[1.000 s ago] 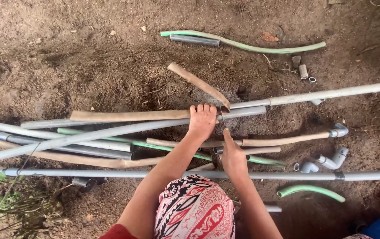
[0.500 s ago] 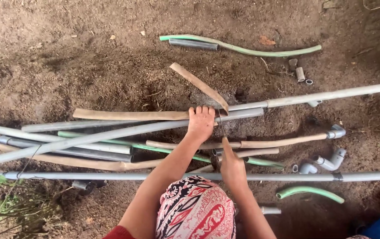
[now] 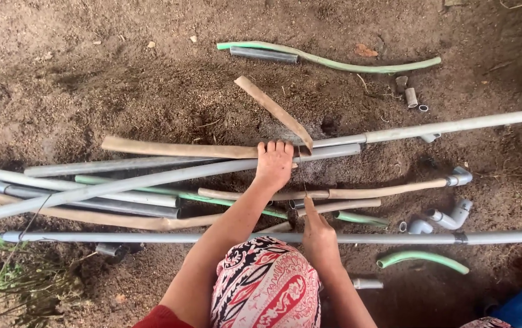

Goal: The person uses a hand saw to cut through a metal pipe resting on a pile of other pipes and hoses. They hold the pipe steady with their left hand while sawing with their right hand. After cutting, they move the pipe and continue sawing another section.

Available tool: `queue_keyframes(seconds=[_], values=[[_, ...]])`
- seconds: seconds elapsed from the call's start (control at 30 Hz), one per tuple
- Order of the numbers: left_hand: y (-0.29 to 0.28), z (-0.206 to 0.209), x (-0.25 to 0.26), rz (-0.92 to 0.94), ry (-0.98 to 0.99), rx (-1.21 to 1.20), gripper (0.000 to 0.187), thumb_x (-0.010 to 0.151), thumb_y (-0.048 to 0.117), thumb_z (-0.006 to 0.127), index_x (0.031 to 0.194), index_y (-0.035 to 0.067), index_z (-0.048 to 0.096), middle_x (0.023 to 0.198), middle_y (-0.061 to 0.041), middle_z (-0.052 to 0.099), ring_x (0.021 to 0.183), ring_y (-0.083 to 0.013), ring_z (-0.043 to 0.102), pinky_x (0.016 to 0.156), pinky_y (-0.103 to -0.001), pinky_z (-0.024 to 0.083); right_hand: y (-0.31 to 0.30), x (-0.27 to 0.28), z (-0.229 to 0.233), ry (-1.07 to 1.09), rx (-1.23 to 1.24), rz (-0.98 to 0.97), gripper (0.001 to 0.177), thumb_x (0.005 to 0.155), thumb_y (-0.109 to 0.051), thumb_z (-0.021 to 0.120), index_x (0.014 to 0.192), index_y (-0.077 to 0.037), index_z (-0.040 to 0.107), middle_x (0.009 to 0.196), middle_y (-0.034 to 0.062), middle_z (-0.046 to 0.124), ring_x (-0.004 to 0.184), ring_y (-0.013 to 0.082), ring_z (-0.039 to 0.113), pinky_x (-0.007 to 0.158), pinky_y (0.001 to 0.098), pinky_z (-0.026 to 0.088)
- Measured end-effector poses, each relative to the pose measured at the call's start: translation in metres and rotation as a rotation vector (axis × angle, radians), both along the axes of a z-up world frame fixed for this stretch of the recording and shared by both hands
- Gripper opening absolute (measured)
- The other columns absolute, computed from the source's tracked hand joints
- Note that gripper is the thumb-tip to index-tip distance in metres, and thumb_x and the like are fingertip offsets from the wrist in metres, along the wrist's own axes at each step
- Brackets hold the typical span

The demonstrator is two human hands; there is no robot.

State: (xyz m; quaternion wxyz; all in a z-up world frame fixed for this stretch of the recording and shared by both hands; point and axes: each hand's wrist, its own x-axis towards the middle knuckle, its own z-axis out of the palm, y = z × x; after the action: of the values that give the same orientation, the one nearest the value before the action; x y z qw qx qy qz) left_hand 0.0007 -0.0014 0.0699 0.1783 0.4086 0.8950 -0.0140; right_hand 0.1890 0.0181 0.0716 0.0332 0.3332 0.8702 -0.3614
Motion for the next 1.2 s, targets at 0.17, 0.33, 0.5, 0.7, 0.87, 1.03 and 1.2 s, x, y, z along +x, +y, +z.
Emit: queue_keyframes(seconds=[0.17,0.33,0.5,0.7,0.87,1.03,1.2], values=[[0.0,0.0,-0.002,0.009,0.027,0.014,0.052,0.083,0.007,0.063,0.13,0.006,0.042,0.124,-0.013,0.052,0.115,-0.0278,0.048,0.105,-0.053,0.029,0.024,-0.033,-0.042,0.18,0.247,0.127,0.045,0.091,0.002,0.051,0.135,-0.004,0.043,0.047,0.0016,0.05,0.029,0.0082,0.037,0.024,0.0203,0.035],[0.0,0.006,-0.006,-0.005,-0.035,-0.002,0.048,0.086,0.007,0.051,0.132,0.005,0.039,0.127,-0.015,0.049,0.119,-0.0306,0.044,0.108,-0.054,0.025,-0.007,-0.002,-0.003,0.034,-0.027,0.006,0.046,0.096,-0.005,0.035,0.142,-0.013,0.032,0.063,0.0095,0.059,0.033,0.0094,0.041,0.026,0.02,0.04],[0.0,-0.059,-0.001,0.002,0.063,0.091,0.044,0.086,0.014,0.048,0.129,0.007,0.04,0.118,-0.013,0.052,0.113,-0.0293,0.046,0.101,-0.053,0.024,0.0,-0.005,-0.019,0.149,0.209,0.095,0.052,0.089,0.006,0.041,0.139,-0.006,0.035,0.076,0.0155,0.065,0.041,0.0136,0.051,0.032,0.0216,0.043],[0.001,-0.061,-0.006,-0.015,0.132,0.148,0.044,0.089,0.019,0.042,0.13,0.006,0.037,0.116,-0.013,0.052,0.109,-0.0303,0.046,0.095,-0.052,0.021,0.0,0.012,-0.024,0.243,0.352,0.157,0.049,0.088,0.0,0.042,0.137,-0.008,0.042,0.089,0.0158,0.069,0.051,0.0168,0.066,0.043,0.0246,0.055],[0.001,-0.066,-0.005,-0.007,0.137,0.153,0.043,0.088,0.015,0.042,0.13,0.006,0.038,0.115,-0.014,0.053,0.109,-0.0302,0.047,0.096,-0.052,0.022,0.005,-0.005,-0.017,0.224,0.245,0.113,0.049,0.091,0.0,0.036,0.139,-0.009,0.041,0.093,0.0142,0.068,0.048,0.0077,0.06,0.044,0.0173,0.052],[0.0,-0.043,-0.003,-0.015,0.128,0.098,0.041,0.09,0.013,0.042,0.13,0.006,0.039,0.111,-0.013,0.056,0.105,-0.0281,0.051,0.094,-0.05,0.025,0.02,-0.025,-0.027,0.205,0.424,0.235,0.049,0.088,0.004,0.045,0.136,-0.004,0.041,0.09,0.0151,0.068,0.055,0.0136,0.066,0.046,0.0202,0.055],[-0.001,-0.078,-0.006,-0.019,0.34,0.395,0.036,0.088,0.013,0.039,0.121,0.004,0.049,0.101,-0.016,0.059,0.096,-0.0323,0.054,0.09,-0.05,0.028,0.002,-0.024,-0.041,0.265,0.324,0.119,0.046,0.091,-0.004,0.045,0.137,-0.007,0.043,0.086,0.0182,0.067,0.059,0.0223,0.068,0.046,0.0283,0.058]])
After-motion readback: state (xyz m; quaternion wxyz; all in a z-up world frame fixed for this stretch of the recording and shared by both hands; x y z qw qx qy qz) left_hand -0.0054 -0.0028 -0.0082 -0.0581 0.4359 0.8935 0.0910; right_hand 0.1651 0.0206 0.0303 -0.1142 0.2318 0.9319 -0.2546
